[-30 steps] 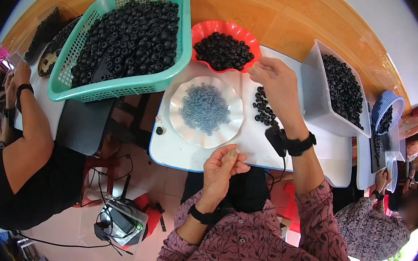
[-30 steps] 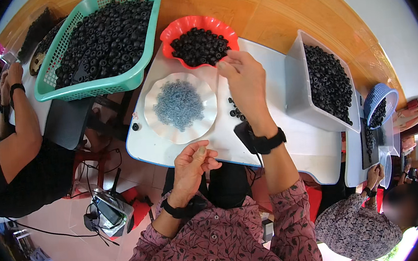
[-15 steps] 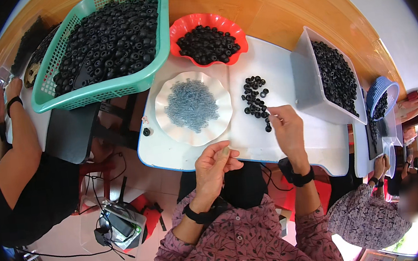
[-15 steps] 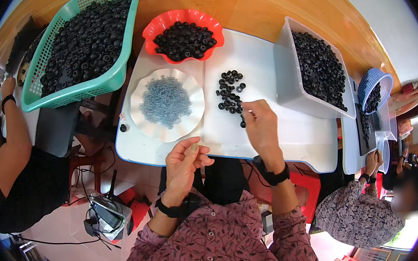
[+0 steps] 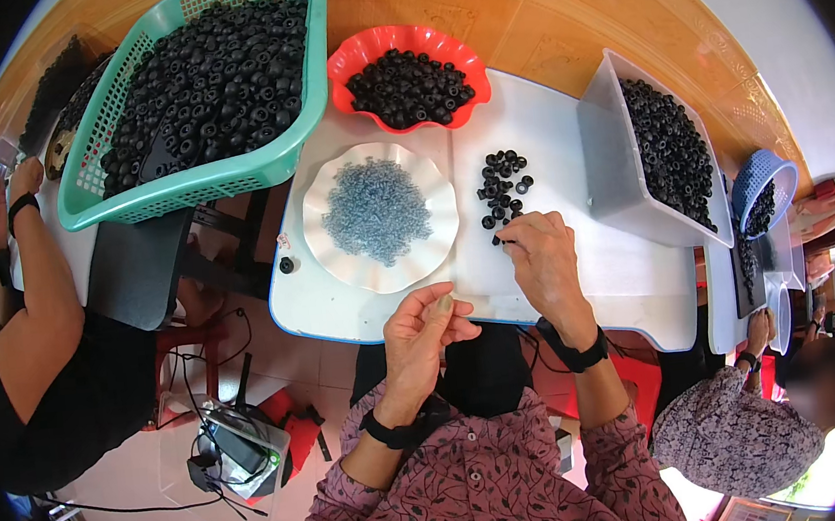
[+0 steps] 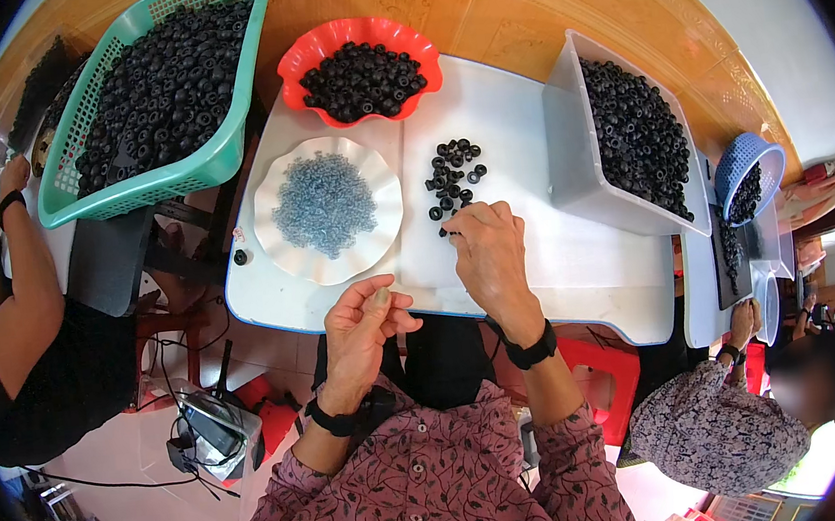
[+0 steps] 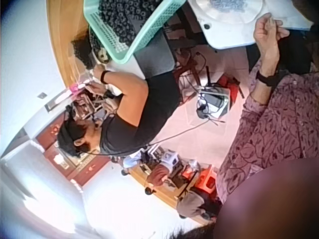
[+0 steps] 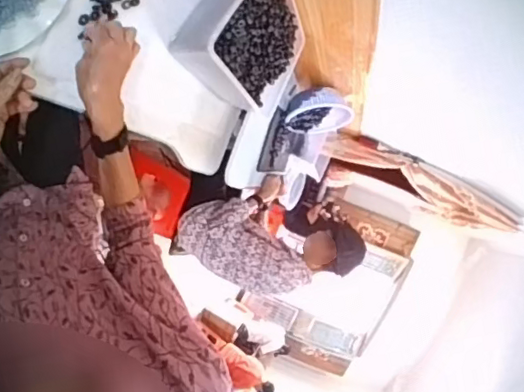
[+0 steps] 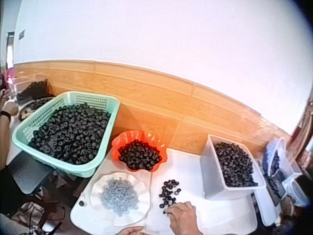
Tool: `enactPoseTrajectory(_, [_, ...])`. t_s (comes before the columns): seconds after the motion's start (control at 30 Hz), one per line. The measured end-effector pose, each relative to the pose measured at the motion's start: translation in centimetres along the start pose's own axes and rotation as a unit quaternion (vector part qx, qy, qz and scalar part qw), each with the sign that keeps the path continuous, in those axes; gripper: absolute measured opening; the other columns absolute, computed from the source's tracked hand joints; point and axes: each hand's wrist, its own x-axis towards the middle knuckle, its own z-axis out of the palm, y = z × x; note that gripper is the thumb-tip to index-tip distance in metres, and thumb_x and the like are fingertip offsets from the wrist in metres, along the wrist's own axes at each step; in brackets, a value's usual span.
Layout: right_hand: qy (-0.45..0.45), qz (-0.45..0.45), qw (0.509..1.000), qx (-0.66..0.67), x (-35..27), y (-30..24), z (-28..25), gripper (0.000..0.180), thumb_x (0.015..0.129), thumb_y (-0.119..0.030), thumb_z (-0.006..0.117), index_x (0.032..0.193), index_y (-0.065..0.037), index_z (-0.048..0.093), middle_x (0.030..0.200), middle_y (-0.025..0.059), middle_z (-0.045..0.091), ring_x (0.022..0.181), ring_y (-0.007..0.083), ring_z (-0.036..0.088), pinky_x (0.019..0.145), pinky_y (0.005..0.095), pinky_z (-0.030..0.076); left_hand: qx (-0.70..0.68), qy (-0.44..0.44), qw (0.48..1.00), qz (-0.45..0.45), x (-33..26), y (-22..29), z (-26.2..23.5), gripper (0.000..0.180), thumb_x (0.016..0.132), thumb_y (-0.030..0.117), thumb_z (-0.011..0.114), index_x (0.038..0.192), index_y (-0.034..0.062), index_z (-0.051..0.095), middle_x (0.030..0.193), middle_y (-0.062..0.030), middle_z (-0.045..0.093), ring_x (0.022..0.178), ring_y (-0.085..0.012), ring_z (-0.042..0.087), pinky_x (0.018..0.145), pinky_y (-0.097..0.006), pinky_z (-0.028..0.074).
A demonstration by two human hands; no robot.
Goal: Sorting and inspecting black rubber/plastic ring components at a workbench.
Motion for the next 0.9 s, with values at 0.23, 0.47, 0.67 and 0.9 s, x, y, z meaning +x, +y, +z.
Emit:
enactPoseTrajectory(0.23, [0.008, -0.018, 1.000, -0.010, 0.2, -0.7, 0.0, 0.021, 0.072, 0.002, 0.065, 0.091, -0.007, 0.069, 0.089, 0.0040, 0.063, 0.088, 0.0239, 0.051, 0.082, 0.0369, 0.035, -0.002, 0.000, 1.000, -0.001, 0.0, 0.0, 0.0, 0.025, 0.098, 0.014, 0.052, 0.117, -0.0020, 0.055, 0.093, -0.0141, 0.066, 0.072, -0.0147, 0.066, 0.073, -0.035, 0.060])
enactPoseTrajectory(0.47, [-0.019, -0.018, 1.000, -0.015, -0.1, -1.0, 0.0, 0.023, 0.071, 0.000, 0.066, 0.092, -0.007, 0.069, 0.087, 0.0053, 0.063, 0.085, 0.0248, 0.053, 0.082, 0.0377, 0.036, -0.009, 0.000, 1.000, -0.004, 0.0, 0.0, 0.1, 0.025, 0.098, 0.013, 0.051, 0.117, -0.0027, 0.054, 0.093, -0.0142, 0.066, 0.073, -0.0149, 0.066, 0.073, -0.036, 0.060])
enactPoseTrajectory(0.67, [-0.025, -0.009, 1.000, 0.004, -0.3, -1.2, 0.3, 0.020, 0.072, -0.002, 0.068, 0.091, -0.007, 0.070, 0.087, 0.0054, 0.062, 0.084, 0.0246, 0.054, 0.079, 0.0374, 0.037, -0.007, 0.000, 1.000, -0.006, -0.1, 0.1, 0.1, 0.025, 0.098, 0.012, 0.051, 0.118, -0.0036, 0.054, 0.093, -0.0145, 0.066, 0.073, -0.0152, 0.066, 0.073, -0.035, 0.060])
enactPoseTrajectory(0.9, [-0.010, -0.024, 0.999, -0.022, -0.1, -1.4, 0.8, 0.011, 0.073, -0.005, 0.069, 0.084, -0.007, 0.070, 0.085, 0.0043, 0.058, 0.084, 0.0238, 0.054, 0.077, 0.0367, 0.037, -0.012, -0.002, 1.000, -0.005, 0.0, -0.1, 0.0, 0.025, 0.098, 0.012, 0.051, 0.118, -0.0034, 0.054, 0.093, -0.0147, 0.066, 0.073, -0.0158, 0.066, 0.073, -0.034, 0.060])
